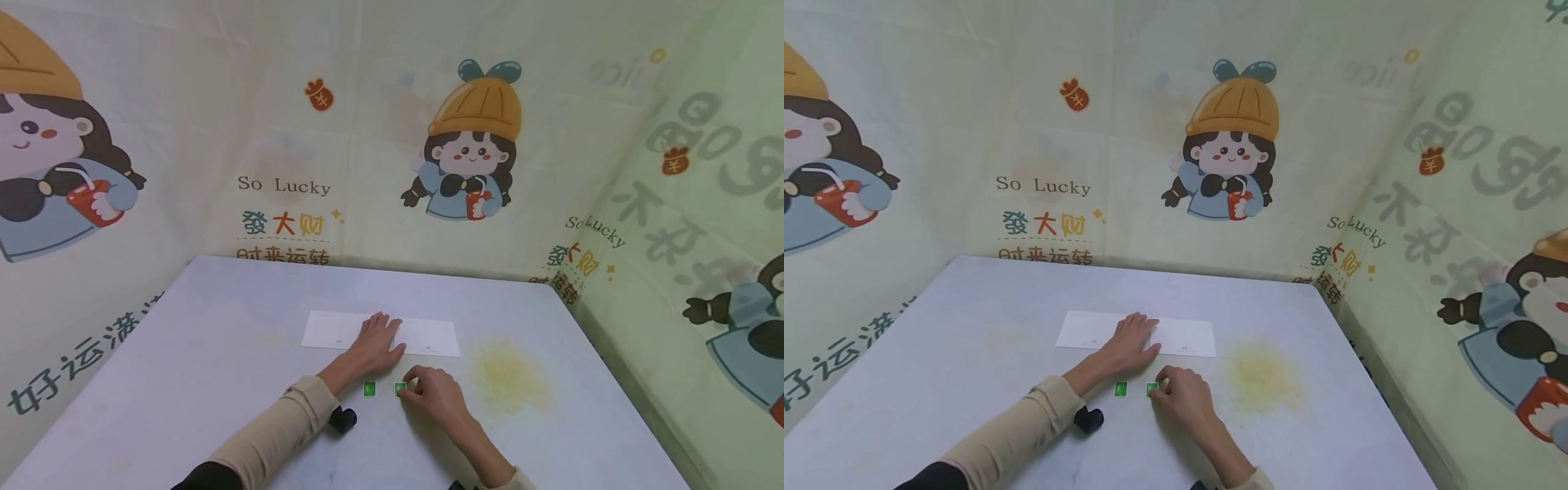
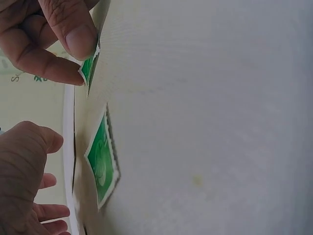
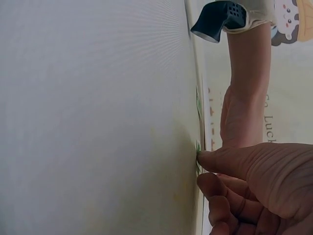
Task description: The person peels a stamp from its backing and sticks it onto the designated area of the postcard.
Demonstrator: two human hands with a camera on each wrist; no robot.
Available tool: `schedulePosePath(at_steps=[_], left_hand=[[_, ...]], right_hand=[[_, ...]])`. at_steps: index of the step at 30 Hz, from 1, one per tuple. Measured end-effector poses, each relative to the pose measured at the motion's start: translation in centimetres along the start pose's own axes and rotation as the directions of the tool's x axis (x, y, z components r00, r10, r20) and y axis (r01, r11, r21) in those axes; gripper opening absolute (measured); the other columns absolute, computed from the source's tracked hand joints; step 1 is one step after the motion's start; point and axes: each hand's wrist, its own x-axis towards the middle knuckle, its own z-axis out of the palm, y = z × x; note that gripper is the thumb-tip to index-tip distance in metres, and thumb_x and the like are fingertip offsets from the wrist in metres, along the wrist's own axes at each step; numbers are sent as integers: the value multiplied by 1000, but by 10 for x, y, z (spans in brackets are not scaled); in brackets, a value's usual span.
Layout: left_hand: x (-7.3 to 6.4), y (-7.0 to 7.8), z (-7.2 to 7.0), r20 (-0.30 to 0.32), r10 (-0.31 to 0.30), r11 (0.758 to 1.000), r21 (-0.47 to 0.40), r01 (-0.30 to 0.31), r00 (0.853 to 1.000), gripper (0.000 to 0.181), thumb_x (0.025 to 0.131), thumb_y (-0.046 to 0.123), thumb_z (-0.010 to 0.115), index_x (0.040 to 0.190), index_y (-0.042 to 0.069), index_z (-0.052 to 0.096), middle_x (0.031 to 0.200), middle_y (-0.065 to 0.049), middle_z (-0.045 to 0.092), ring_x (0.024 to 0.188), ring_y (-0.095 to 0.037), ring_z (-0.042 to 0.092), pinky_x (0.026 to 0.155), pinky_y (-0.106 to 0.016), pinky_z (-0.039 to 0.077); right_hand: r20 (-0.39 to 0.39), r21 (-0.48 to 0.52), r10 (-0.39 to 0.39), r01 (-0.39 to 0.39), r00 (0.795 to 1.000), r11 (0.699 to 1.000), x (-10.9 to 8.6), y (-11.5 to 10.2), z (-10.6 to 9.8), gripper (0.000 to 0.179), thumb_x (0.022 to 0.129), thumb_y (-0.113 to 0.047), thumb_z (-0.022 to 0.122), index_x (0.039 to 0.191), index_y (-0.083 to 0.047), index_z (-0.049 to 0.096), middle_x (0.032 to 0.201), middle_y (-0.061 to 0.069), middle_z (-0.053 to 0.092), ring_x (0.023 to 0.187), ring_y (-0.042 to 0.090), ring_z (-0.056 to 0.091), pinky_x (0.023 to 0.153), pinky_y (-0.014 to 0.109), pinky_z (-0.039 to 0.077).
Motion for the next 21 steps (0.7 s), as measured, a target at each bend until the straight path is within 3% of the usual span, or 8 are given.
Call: schedulePosePath(at_steps=[11,21], left_hand=[[3,-1,3,2,-2,999,54,2,1000,56,103,39,57,148,7,51,155,-20,44,150,-37,29,123,-52,24],[2,-2,2,7,-2,999,51,1,1000,56,102,38,59,146,5,53,154,-21,44,150,-40,28,123,-53,23]], right_hand=[[1,-7,12,-12,1000,1000,1,-2,1,17,84,-22,83,95,-11,75,60,-10,59,55,2,47,51,23,38],[-16,-7,23,-24,1000,1000,2,-3,2,16,84,-21,83,93,-11,75,59,-10,57,54,3,45,51,23,38]])
